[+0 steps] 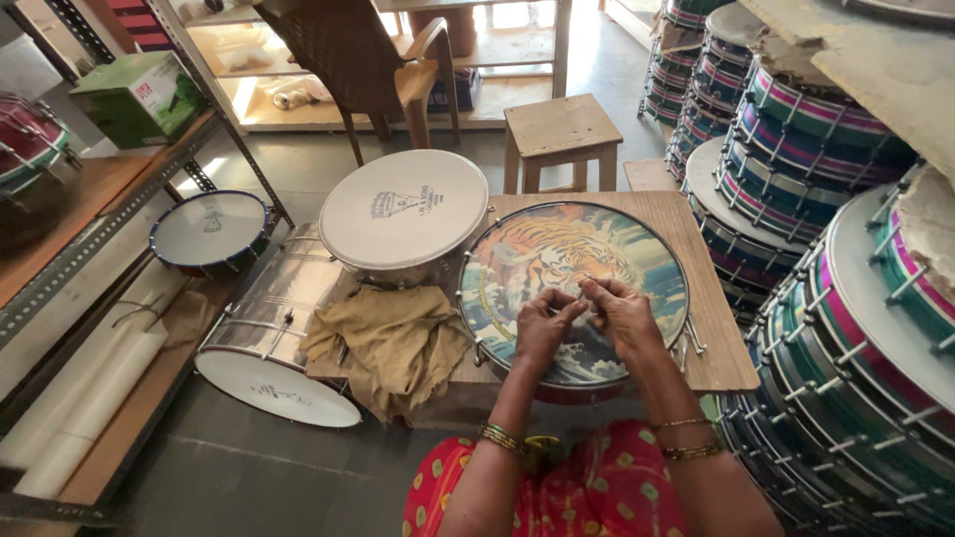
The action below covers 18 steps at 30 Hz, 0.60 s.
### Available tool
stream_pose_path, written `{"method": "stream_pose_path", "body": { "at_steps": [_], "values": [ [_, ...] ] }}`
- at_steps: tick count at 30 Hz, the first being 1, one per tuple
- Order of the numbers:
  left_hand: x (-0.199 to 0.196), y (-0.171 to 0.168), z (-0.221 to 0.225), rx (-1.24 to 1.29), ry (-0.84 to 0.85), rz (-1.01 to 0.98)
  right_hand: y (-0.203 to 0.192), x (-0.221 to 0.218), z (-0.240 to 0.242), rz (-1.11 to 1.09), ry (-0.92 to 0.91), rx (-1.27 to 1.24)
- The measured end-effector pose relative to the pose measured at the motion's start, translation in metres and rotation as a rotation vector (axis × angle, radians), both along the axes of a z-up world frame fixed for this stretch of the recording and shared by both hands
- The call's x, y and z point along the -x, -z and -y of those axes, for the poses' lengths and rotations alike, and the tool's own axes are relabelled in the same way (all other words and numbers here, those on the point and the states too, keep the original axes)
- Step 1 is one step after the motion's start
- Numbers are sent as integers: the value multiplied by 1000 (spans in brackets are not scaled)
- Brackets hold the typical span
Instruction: The person assembles a drum by placing a patterned drum skin onto the frame, aligning it, and threading fasteners through the rim by hand.
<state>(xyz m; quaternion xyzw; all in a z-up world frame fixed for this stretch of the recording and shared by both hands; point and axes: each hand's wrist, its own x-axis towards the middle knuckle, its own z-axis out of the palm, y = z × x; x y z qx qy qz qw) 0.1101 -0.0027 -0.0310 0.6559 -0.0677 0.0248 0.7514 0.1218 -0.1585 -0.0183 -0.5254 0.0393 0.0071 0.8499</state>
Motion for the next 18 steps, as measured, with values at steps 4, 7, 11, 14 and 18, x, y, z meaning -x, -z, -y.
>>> {"method": "stream_pose_path", "body": {
  "at_steps": [4,7,11,14,18],
  "values": [
    [0,-2,-4,-184,12,4,-16,14,2,7,43,151],
    [8,-20,-10,-228,36,70,-32,32,16,21,70,244],
    [54,-46,-27,-350,-53,272,-59,58,45,45,23,391],
    [104,-54,-43,-512,-165,459,-73,88,60,46,-12,400],
    [134,-51,-67,-466,-382,572,-84,126,56,-13,16,508]
  ]
}}
